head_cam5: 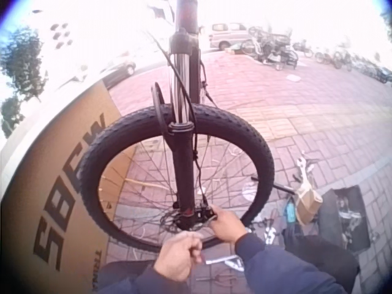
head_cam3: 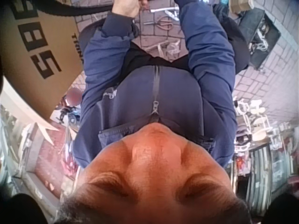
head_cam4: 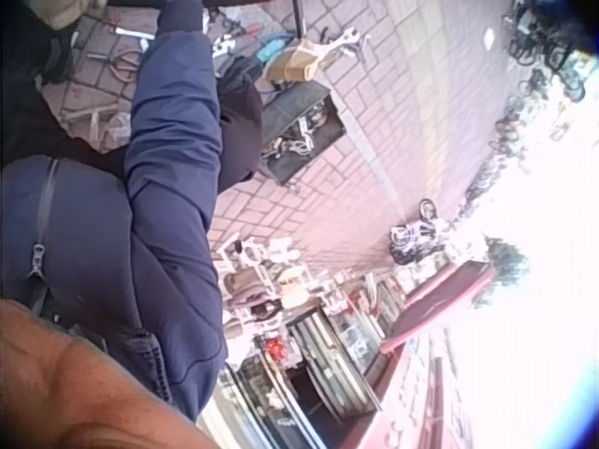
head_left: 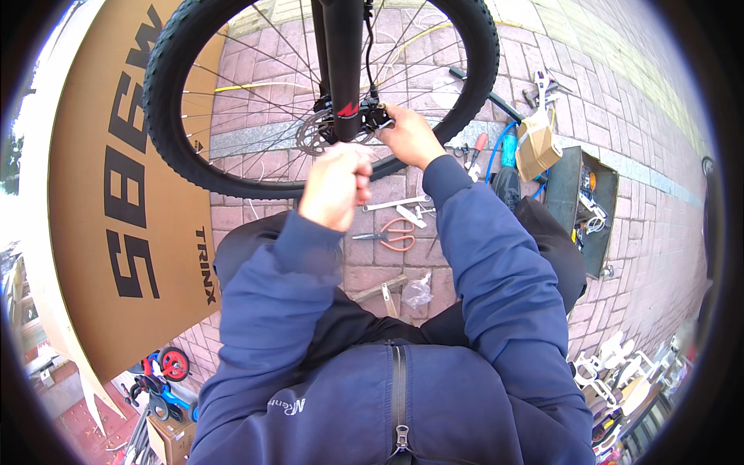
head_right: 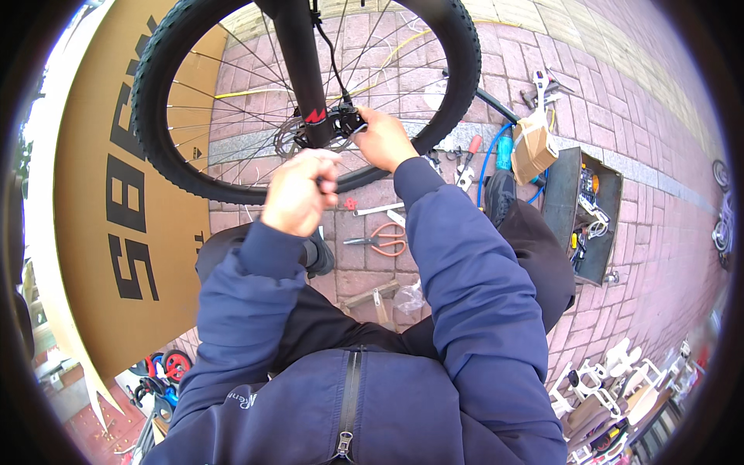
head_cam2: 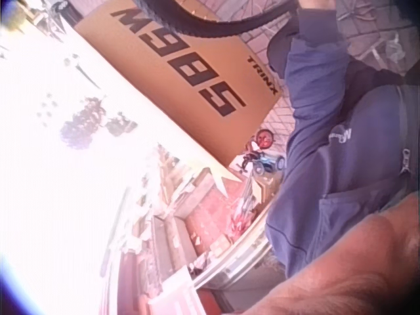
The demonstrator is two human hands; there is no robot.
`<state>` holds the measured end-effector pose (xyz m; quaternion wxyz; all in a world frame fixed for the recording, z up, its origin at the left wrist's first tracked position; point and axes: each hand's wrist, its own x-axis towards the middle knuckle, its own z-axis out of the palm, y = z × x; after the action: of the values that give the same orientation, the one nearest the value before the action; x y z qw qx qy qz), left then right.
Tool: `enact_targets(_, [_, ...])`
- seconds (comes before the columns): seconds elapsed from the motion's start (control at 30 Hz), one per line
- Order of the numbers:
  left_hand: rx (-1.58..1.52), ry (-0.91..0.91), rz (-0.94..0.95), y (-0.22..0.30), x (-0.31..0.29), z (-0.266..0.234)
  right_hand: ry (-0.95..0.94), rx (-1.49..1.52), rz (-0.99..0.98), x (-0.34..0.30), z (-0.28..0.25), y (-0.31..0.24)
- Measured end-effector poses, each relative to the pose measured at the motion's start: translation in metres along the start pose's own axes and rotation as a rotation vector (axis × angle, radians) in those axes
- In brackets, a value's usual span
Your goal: The person sits on the floor and adjusts the front disc brake caliper on a bicycle using a hex key. They tighten bolts, rotate the wheel to check alignment, and make repeated small adjustments to the brake assembly.
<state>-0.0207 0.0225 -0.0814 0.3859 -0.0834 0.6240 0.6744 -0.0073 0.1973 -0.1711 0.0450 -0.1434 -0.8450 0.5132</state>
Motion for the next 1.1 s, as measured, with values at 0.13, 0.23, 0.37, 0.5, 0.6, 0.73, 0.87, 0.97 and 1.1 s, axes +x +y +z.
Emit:
enact_targets(0.13, [-0.285, -0.01, -0.225, -0.048, 0.032, 0.006, -0.096, 0.013, 0.0, 0.005, -0.007, 0.003])
enact_targets(0.23, [-0.428, -0.015, -0.189, -0.062, 0.054, 0.007, -0.127, 0.032, -0.009, 0.005, -0.011, 0.005])
enact_targets(0.37, [-0.473, 0.016, -0.174, -0.069, 0.068, 0.007, -0.254, 0.318, 0.09, 0.004, -0.015, 0.005])
enact_targets(0.5, [-0.483, 0.033, -0.185, -0.075, 0.074, 0.006, -0.299, 0.34, 0.089, 0.008, -0.016, 0.008])
enact_targets(0.6, [-0.47, 0.078, -0.202, -0.077, 0.078, 0.006, -0.284, 0.326, 0.075, 0.007, -0.017, 0.01])
enact_targets(0.73, [-0.405, 0.095, -0.142, -0.077, 0.08, 0.007, -0.284, 0.388, 0.084, 0.006, -0.015, 0.011])
enact_targets(0.87, [-0.382, 0.078, -0.117, -0.078, 0.081, 0.007, -0.258, 0.413, 0.151, 0.006, -0.012, 0.011])
enact_targets(0.97, [-0.482, 0.109, -0.13, -0.084, 0.083, 0.008, -0.243, 0.392, 0.172, 0.006, -0.012, 0.011])
enact_targets(1.1, [-0.592, 0.133, -0.177, -0.093, 0.088, 0.007, -0.269, 0.394, 0.136, 0.008, -0.015, 0.013])
